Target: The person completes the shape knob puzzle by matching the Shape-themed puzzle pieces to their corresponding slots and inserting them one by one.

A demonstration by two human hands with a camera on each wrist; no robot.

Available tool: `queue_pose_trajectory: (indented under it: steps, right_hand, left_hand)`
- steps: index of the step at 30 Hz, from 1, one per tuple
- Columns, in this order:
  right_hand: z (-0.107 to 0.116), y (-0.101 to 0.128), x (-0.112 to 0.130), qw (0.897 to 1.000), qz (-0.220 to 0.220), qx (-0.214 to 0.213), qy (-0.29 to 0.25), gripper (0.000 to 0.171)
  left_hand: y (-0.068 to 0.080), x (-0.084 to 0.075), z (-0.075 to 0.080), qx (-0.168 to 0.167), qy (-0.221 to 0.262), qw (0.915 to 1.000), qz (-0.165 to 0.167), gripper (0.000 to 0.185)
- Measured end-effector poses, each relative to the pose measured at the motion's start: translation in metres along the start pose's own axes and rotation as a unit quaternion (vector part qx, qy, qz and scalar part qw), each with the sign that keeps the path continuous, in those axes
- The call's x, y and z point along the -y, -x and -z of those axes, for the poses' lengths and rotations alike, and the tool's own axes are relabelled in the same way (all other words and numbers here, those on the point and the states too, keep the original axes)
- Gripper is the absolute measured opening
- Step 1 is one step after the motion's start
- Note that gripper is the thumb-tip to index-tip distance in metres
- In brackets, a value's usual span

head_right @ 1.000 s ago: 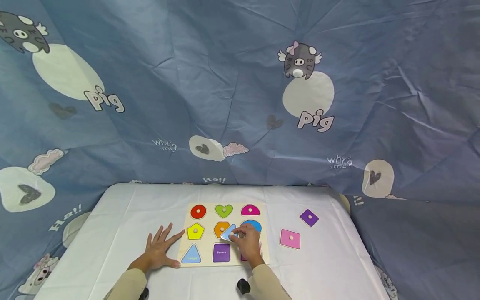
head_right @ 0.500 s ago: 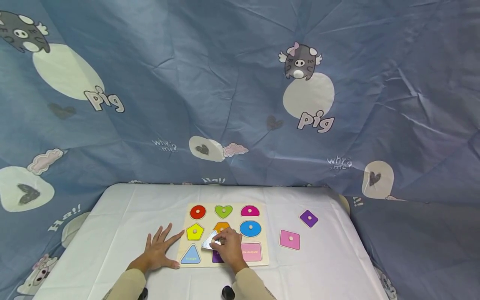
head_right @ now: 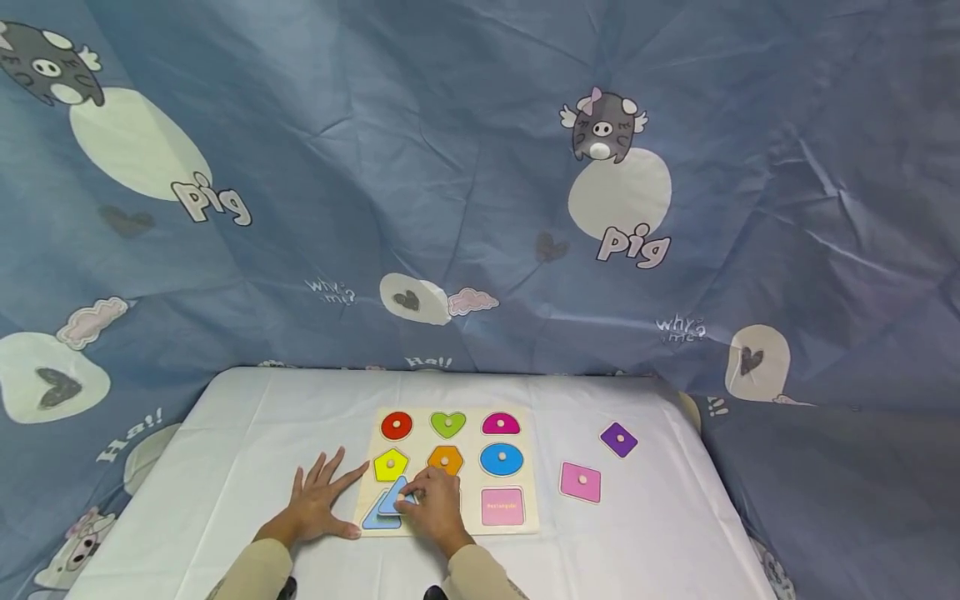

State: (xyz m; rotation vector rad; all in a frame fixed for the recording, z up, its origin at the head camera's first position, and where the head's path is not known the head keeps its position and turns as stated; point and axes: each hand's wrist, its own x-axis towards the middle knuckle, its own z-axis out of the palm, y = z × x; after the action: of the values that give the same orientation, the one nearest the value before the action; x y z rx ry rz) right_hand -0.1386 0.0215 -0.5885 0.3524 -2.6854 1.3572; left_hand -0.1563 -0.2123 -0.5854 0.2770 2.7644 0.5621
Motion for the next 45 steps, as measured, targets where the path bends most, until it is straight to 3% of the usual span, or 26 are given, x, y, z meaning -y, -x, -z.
queue_pose_trajectory:
  steps: [8, 16, 25, 45]
  right_hand:
    - [-0.015, 0.004, 0.005, 1.0, -0.004, 0.026, 0.011, 0.01]
    - [-0.024, 0.008, 0.002, 0.999, 0.029, 0.008, 0.038, 0.011]
    - [-0.029, 0.008, 0.007, 0.998, 0.026, -0.005, 0.05, 0.012]
    - [-0.032, 0.01, 0.01, 0.998, -0.002, 0.025, 0.057, 0.012]
  left_hand:
    - [-0.001, 0.002, -0.003, 0.0, -0.01, 0.9999, 0.005, 0.107]
    - [0.002, -0.001, -0.001, 0.004, 0.005, 1.0, -0.003, 0.108]
    - [0.001, -0.002, 0.002, 0.003, -0.006, 1.0, -0.001, 0.108]
    - [0.002, 0.0, 0.0, 0.001, -0.004, 1.0, -0.001, 0.107]
